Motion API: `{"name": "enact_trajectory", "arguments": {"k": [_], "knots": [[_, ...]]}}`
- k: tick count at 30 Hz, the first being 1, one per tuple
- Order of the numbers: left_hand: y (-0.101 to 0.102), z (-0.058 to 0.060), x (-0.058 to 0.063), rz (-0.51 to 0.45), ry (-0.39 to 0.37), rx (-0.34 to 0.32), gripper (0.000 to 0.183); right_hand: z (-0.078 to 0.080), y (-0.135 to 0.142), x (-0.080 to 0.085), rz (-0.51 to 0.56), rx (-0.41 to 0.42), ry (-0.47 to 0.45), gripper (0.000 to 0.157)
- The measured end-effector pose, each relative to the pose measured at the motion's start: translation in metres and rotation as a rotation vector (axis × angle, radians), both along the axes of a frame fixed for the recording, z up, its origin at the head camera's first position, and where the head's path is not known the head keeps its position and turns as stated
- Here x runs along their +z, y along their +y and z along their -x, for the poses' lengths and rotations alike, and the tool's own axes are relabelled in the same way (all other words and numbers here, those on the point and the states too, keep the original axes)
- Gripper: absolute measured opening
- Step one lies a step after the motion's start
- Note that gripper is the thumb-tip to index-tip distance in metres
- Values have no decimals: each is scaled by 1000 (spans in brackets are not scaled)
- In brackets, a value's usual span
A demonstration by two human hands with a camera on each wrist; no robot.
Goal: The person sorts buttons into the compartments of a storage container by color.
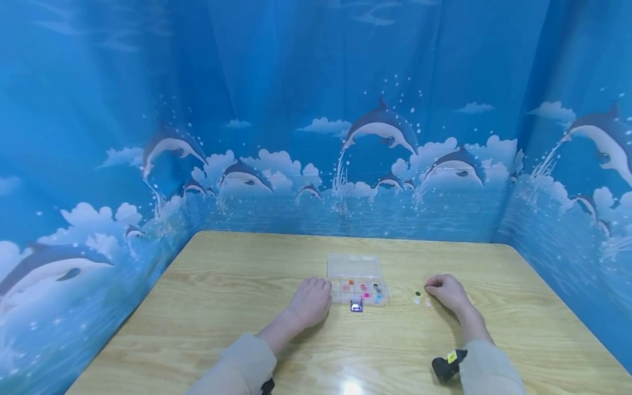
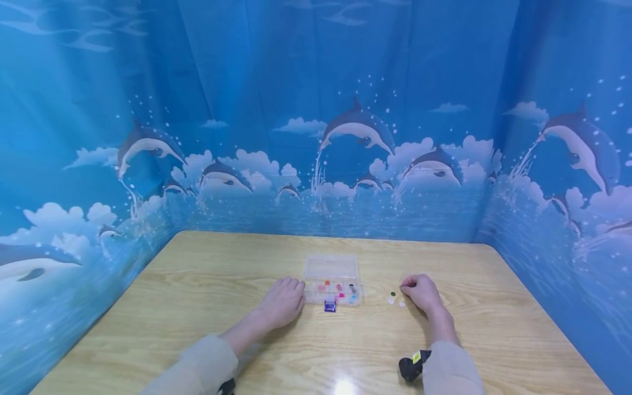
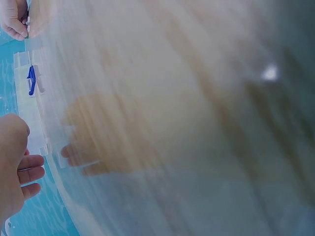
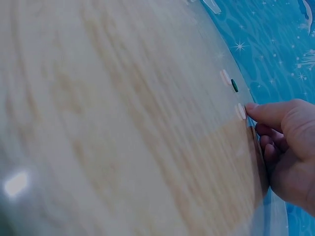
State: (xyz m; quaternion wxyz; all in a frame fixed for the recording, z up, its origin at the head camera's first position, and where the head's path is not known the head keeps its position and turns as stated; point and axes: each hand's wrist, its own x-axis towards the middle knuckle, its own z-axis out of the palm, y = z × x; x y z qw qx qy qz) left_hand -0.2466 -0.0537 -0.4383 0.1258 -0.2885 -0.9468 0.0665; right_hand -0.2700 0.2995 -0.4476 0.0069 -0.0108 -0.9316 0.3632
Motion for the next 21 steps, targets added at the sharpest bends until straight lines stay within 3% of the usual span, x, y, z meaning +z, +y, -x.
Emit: {"name": "enact_trajectory", "arguments": {"k": [21], "knots": [[1, -1, 1, 4, 10, 2, 24, -1, 2, -4, -31, 8, 41, 18]]}}
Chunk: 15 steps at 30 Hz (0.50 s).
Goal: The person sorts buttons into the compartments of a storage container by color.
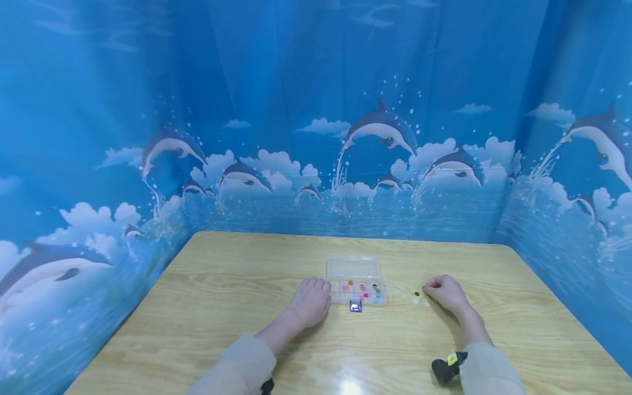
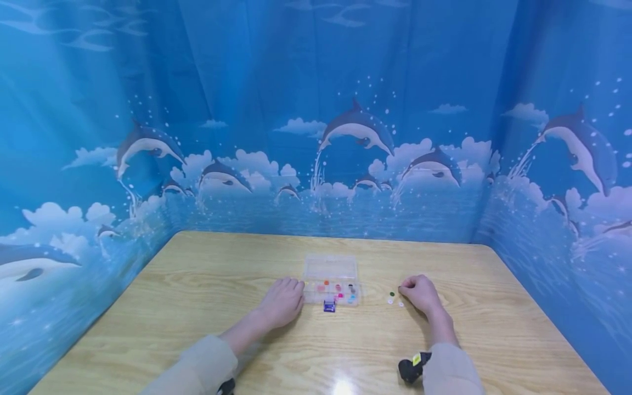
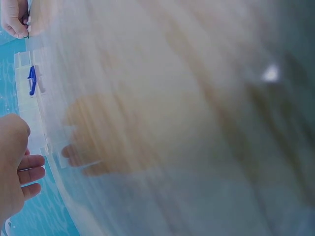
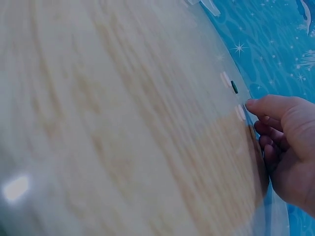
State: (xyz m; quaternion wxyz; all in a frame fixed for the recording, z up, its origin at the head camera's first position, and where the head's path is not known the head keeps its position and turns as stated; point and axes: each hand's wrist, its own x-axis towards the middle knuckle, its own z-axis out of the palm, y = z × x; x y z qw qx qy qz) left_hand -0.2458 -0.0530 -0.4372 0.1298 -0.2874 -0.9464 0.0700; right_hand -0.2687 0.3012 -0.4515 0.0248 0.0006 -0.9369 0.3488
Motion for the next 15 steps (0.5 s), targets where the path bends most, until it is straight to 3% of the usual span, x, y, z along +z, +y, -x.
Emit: {"name": "enact_trajectory", "arguments": {"k": [15], "knots": [[0, 0, -1, -21, -11, 4, 25, 1, -15, 11, 73, 16, -26, 19]]}}
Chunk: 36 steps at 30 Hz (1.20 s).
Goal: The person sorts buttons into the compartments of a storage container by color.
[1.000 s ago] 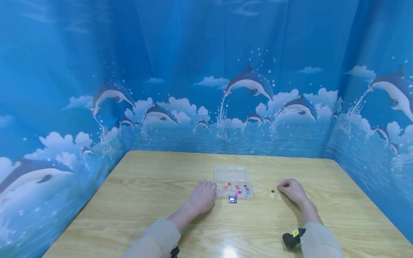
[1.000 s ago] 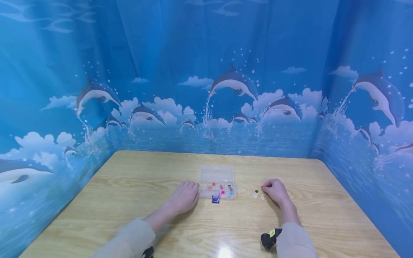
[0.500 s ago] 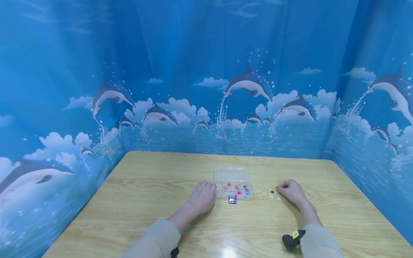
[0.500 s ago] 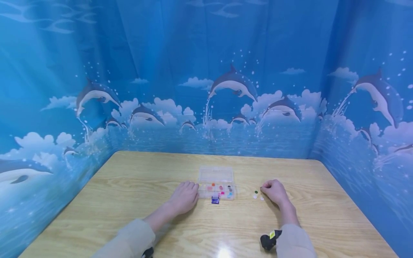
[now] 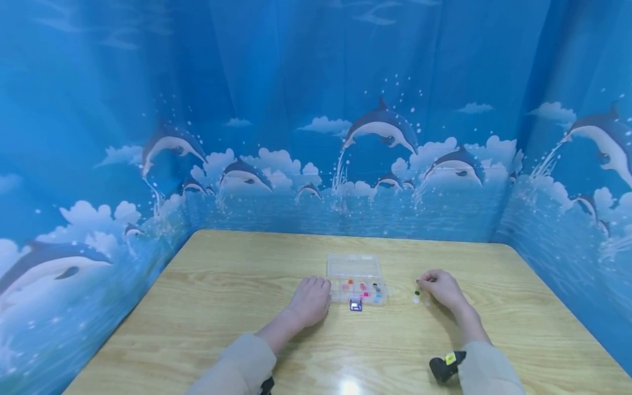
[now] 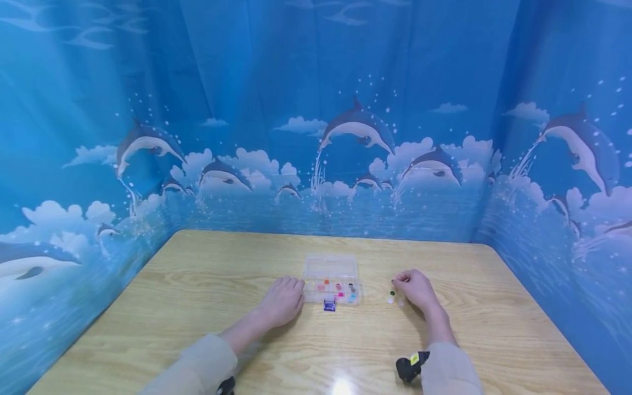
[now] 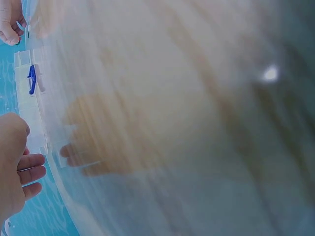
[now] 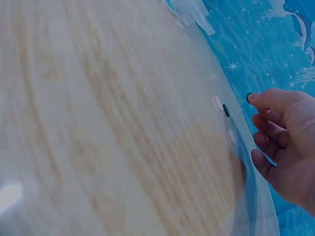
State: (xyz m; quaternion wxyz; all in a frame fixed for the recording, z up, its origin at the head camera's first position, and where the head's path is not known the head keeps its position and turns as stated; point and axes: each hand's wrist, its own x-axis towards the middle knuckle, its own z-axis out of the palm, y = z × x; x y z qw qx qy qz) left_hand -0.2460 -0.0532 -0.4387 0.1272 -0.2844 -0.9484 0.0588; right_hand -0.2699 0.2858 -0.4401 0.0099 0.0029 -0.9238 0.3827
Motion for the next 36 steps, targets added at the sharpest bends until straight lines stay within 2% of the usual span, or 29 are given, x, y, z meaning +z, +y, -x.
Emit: {"name": "enact_trajectory", "arguments": {"k": [8, 11, 13, 16, 18, 23, 36], "knots": [[0, 2, -1, -22, -19, 3, 24, 4, -7, 5, 37, 17, 24, 19], [0, 2, -1, -22, -15, 1, 25, 4, -11, 8, 116, 16, -4, 22], [0, 2, 0, -18, -13, -1, 25, 4, -15, 11, 205, 22, -50, 24], [-1, 2, 0, -18, -14, -1, 25, 5, -22, 12, 263, 21, -94, 24], [-1, 2, 0, -19, -13, -1, 24, 6, -26, 13, 246, 30, -84, 23], [0, 1, 1, -20, 0, 0, 21, 8, -36, 14, 134, 61, 7, 20], [-1, 1, -1, -24, 3, -3, 22, 10, -62, 21, 160, 127, 60, 17]]}}
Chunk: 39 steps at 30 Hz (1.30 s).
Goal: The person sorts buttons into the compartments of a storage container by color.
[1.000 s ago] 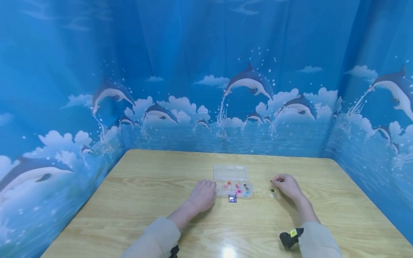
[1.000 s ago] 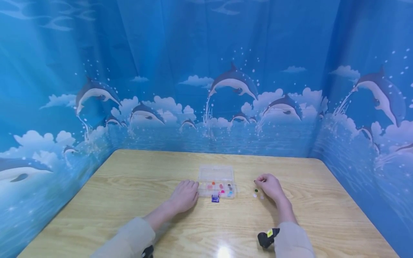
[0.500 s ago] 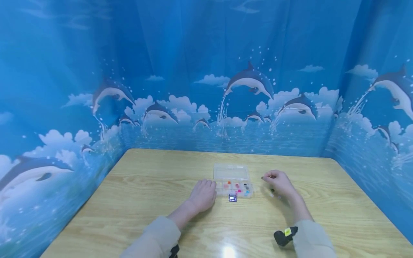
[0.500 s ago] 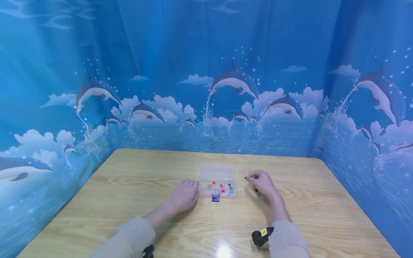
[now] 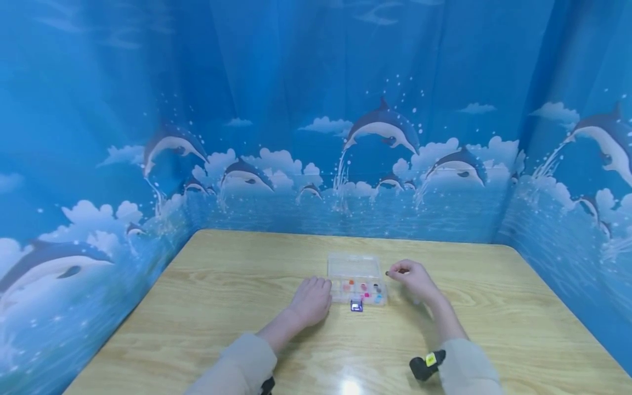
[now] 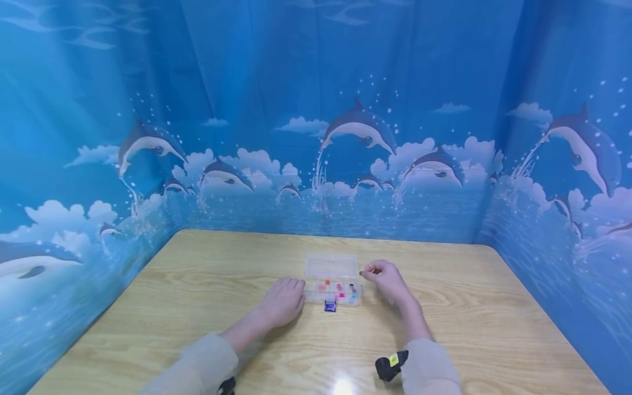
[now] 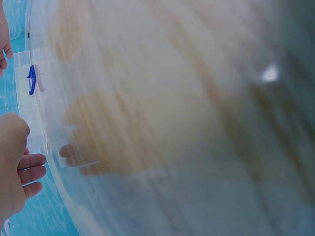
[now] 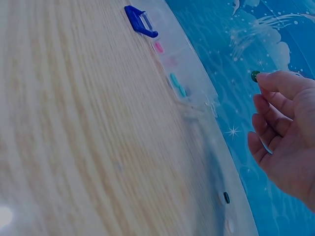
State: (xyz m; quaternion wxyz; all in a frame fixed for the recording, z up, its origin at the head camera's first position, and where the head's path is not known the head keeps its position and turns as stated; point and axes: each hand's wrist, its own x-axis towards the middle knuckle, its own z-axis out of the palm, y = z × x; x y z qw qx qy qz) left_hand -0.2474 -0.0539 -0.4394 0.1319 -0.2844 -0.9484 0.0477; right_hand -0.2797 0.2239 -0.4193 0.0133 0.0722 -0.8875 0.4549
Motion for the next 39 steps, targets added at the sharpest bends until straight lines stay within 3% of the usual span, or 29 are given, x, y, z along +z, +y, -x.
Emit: {"name": "enact_trajectory", "arguments": {"k": [19, 39], "knots": [[0, -3, 2, -5, -14, -3, 24, -3, -31, 8, 26, 97, 43, 11], [0, -1, 0, -1, -10, 6, 27, -2, -55, 0, 51, 158, 26, 9]]}}
